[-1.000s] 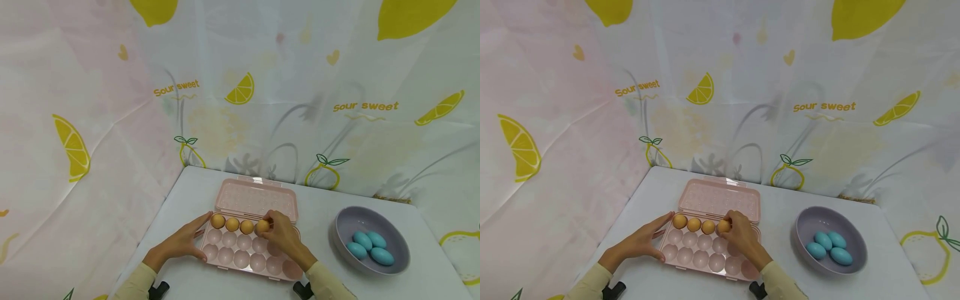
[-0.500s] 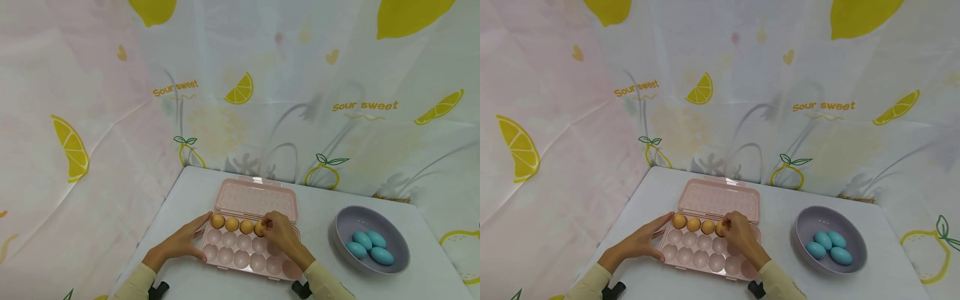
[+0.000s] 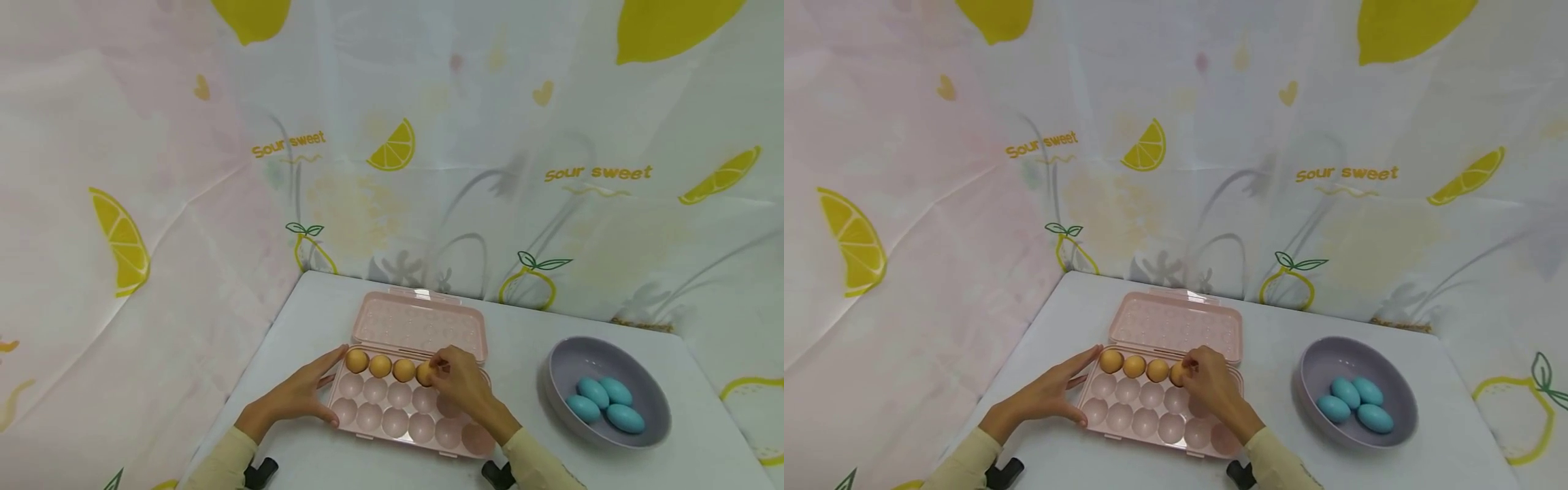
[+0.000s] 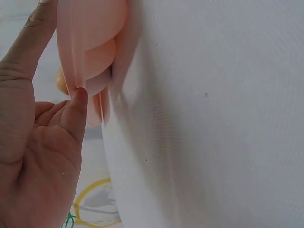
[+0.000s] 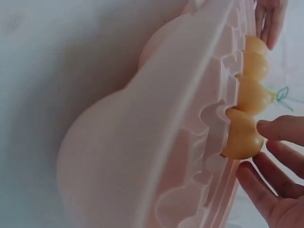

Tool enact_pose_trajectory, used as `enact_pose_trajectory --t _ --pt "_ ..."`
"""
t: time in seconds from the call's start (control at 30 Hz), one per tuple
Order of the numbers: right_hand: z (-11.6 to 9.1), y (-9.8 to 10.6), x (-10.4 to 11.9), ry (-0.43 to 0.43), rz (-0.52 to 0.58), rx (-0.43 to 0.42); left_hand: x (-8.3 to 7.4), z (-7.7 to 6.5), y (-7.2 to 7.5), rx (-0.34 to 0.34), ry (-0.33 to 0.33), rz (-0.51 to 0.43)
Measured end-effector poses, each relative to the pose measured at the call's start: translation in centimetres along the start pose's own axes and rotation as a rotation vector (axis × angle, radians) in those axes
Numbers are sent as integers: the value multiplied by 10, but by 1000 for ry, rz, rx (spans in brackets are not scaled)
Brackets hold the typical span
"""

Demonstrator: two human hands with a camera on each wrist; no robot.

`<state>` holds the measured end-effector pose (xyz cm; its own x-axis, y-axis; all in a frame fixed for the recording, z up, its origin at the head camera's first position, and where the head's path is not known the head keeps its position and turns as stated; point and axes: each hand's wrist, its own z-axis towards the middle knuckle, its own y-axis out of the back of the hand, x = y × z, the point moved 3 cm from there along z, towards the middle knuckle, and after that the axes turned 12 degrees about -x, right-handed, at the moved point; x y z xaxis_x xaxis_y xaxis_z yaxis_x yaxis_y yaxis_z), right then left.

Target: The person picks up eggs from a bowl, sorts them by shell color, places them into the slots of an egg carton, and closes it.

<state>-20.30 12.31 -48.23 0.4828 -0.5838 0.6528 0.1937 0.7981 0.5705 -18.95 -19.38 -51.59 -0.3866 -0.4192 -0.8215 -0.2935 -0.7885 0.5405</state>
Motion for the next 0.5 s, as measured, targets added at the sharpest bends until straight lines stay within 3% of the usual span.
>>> enact_pose_trajectory --t 0.33,0.5 --pt "3 28 3 -29 -59 -5 0 2 -1 10 -23 8" --pt "6 49 3 5 -134 -39 0 3 2 21 -29 18"
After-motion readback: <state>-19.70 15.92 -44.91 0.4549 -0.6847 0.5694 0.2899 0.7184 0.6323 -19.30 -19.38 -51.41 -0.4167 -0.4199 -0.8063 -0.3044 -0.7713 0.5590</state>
